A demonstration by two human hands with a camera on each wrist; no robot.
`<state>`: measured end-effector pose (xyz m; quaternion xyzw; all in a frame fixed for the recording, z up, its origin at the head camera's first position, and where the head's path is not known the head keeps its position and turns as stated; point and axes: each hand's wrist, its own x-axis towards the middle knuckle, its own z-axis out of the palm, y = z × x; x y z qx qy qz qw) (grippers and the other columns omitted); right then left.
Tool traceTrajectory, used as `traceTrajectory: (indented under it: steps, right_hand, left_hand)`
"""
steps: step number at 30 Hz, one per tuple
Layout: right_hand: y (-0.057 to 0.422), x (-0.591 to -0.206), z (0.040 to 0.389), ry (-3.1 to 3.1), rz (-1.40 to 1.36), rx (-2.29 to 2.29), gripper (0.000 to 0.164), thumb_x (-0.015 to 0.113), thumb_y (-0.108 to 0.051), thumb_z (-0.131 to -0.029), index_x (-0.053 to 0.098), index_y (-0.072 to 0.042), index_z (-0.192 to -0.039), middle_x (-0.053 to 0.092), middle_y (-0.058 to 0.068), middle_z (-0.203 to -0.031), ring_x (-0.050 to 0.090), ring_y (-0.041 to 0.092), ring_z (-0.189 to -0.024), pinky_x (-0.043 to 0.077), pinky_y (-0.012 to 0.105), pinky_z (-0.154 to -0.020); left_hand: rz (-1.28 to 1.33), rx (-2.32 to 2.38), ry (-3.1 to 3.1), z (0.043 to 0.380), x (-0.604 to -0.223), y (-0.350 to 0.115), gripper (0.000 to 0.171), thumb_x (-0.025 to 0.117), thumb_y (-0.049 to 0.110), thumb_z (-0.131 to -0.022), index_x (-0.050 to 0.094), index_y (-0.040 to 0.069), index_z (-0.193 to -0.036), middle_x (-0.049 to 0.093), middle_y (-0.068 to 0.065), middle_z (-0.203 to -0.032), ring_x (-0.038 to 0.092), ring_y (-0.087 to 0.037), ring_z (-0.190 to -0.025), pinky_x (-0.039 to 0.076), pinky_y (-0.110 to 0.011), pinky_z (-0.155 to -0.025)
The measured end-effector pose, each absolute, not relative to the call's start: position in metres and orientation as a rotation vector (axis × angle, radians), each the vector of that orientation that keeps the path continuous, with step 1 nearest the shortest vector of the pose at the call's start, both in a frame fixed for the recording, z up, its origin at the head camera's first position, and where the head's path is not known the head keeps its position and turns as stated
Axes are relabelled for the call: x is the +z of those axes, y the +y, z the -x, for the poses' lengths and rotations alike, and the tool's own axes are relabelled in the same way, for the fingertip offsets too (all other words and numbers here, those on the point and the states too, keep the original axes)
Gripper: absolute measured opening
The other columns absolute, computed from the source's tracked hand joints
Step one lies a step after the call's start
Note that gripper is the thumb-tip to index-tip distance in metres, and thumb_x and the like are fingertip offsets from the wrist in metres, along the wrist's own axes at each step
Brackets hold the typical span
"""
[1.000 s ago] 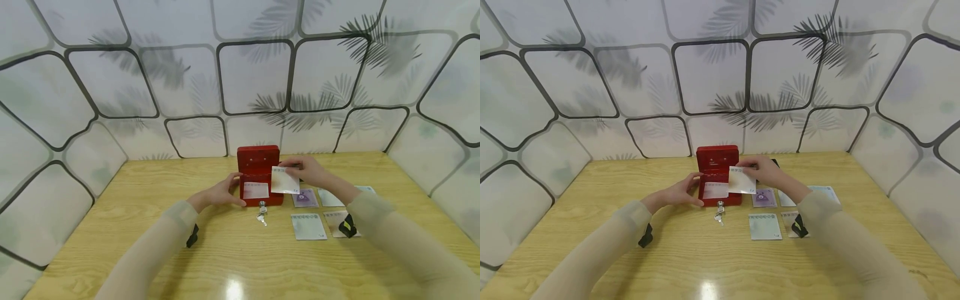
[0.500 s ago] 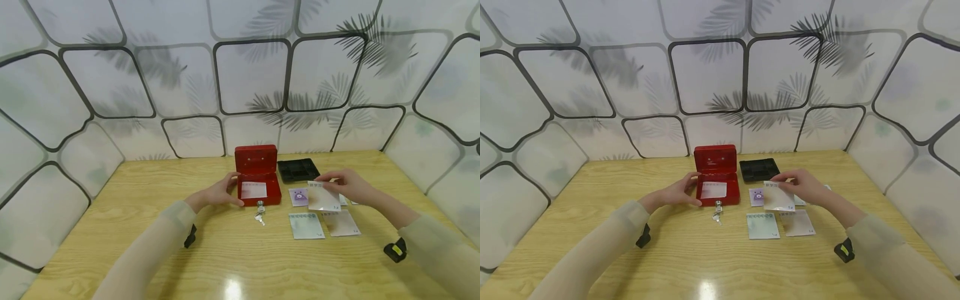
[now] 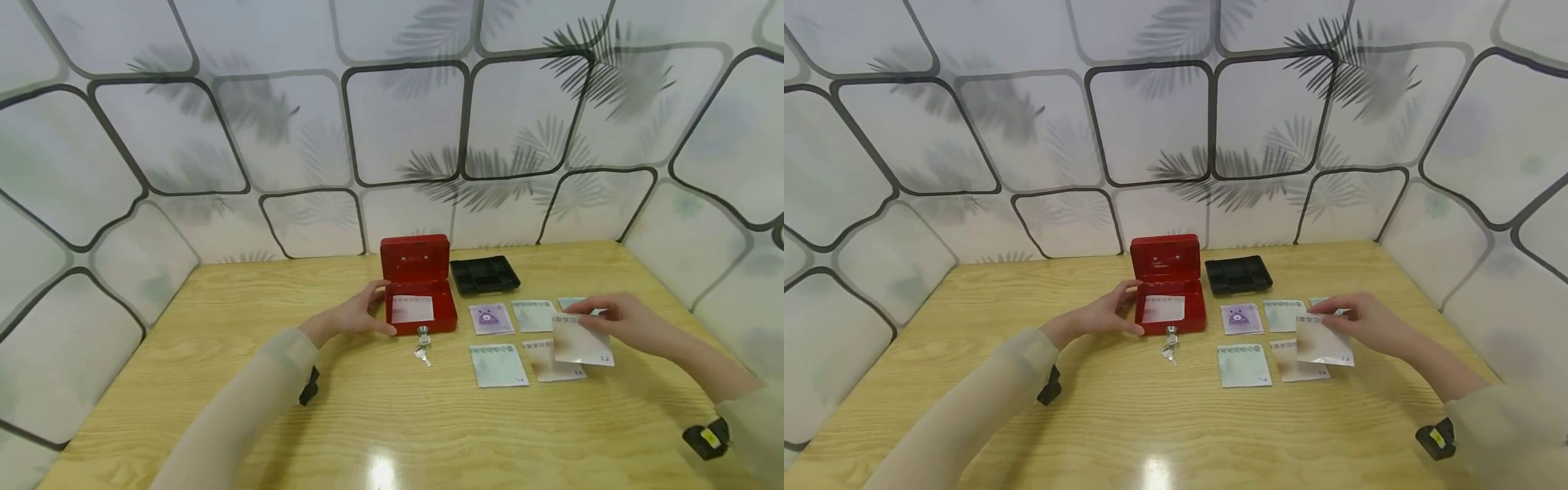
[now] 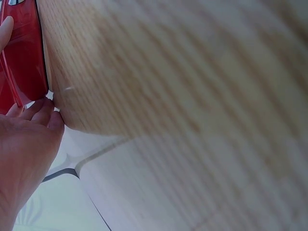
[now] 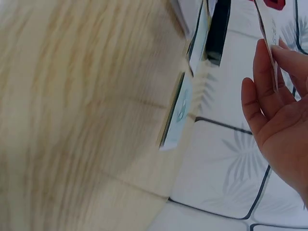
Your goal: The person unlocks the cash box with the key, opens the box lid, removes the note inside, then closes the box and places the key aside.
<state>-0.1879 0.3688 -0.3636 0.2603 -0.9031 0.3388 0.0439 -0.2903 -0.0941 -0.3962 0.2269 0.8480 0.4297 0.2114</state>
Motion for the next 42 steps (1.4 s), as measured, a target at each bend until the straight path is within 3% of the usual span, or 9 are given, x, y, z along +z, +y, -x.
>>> traceTrajectory:
  steps: [5,8,12,19,25,34,42]
  right_hand:
    - [0.385,-0.371,0.184,-2.75,-0.839,1.099,0.021,0.061,0.006,-0.091,0.07,0.0,-0.11,0.063,-0.023,-0.106,0.059,0.002,-0.076,0.048,0.022,-0.057]
    - [0.394,-0.376,0.184,-2.754,-0.878,1.161,0.024,0.06,0.007,-0.092,0.07,-0.003,-0.111,0.062,-0.024,-0.107,0.052,0.008,-0.061,0.042,0.026,-0.05]
    - [0.406,-0.382,0.187,-2.773,-0.885,1.174,0.025,0.058,0.008,-0.092,0.07,-0.004,-0.111,0.059,-0.027,-0.109,0.046,0.008,-0.055,0.039,0.028,-0.047]
    - [0.426,-0.389,0.188,-2.865,-0.806,1.056,0.02,0.059,0.006,-0.093,0.069,0.003,-0.109,0.058,-0.029,-0.107,0.057,-0.001,-0.078,0.046,0.023,-0.056]
    - [0.429,-0.396,0.191,-2.946,-0.706,0.907,0.017,0.067,0.0,-0.089,0.071,0.002,-0.106,0.064,-0.019,-0.1,0.047,-0.002,-0.075,0.041,0.022,-0.056]
    - [0.423,-0.401,0.193,-3.032,-0.606,0.811,0.021,0.073,-0.007,-0.085,0.072,0.001,-0.104,0.069,0.009,-0.097,0.043,0.002,-0.072,0.038,0.023,-0.058]
    - [0.414,-0.398,0.187,-3.067,-0.465,0.656,0.023,0.079,-0.015,-0.081,0.073,-0.005,-0.101,0.068,0.007,-0.097,0.059,0.017,-0.085,0.049,0.03,-0.067]
  left_hand:
    - [-0.645,1.201,2.344,0.29,-0.397,-0.095,0.093,0.081,0.02,-0.081,0.02,0.012,-0.15,0.028,-0.017,-0.155,0.021,-0.029,-0.144,0.016,-0.045,-0.116]
    - [-0.65,1.211,2.336,0.29,-0.398,-0.095,0.091,0.081,0.019,-0.081,0.021,0.012,-0.149,0.029,-0.017,-0.155,0.021,-0.029,-0.144,0.015,-0.045,-0.116]
    - [-0.646,1.223,2.339,0.29,-0.398,-0.095,0.091,0.081,0.017,-0.081,0.021,0.013,-0.149,0.029,-0.017,-0.154,0.021,-0.029,-0.144,0.016,-0.045,-0.116]
    - [-0.626,1.216,2.332,0.289,-0.397,-0.095,0.092,0.081,0.018,-0.081,0.02,0.013,-0.15,0.027,-0.017,-0.155,0.02,-0.029,-0.144,0.016,-0.045,-0.116]
    - [-0.628,1.216,2.335,0.291,-0.396,-0.095,0.093,0.081,0.017,-0.08,0.02,0.012,-0.15,0.027,-0.018,-0.155,0.02,-0.029,-0.144,0.016,-0.044,-0.116]
    - [-0.631,1.216,2.331,0.292,-0.396,-0.095,0.093,0.081,0.017,-0.08,0.019,0.011,-0.15,0.027,-0.019,-0.155,0.019,-0.029,-0.144,0.015,-0.044,-0.116]
    - [-0.626,1.194,2.343,0.291,-0.396,-0.095,0.094,0.082,0.018,-0.08,0.019,0.012,-0.15,0.027,-0.018,-0.155,0.021,-0.028,-0.144,0.016,-0.044,-0.116]
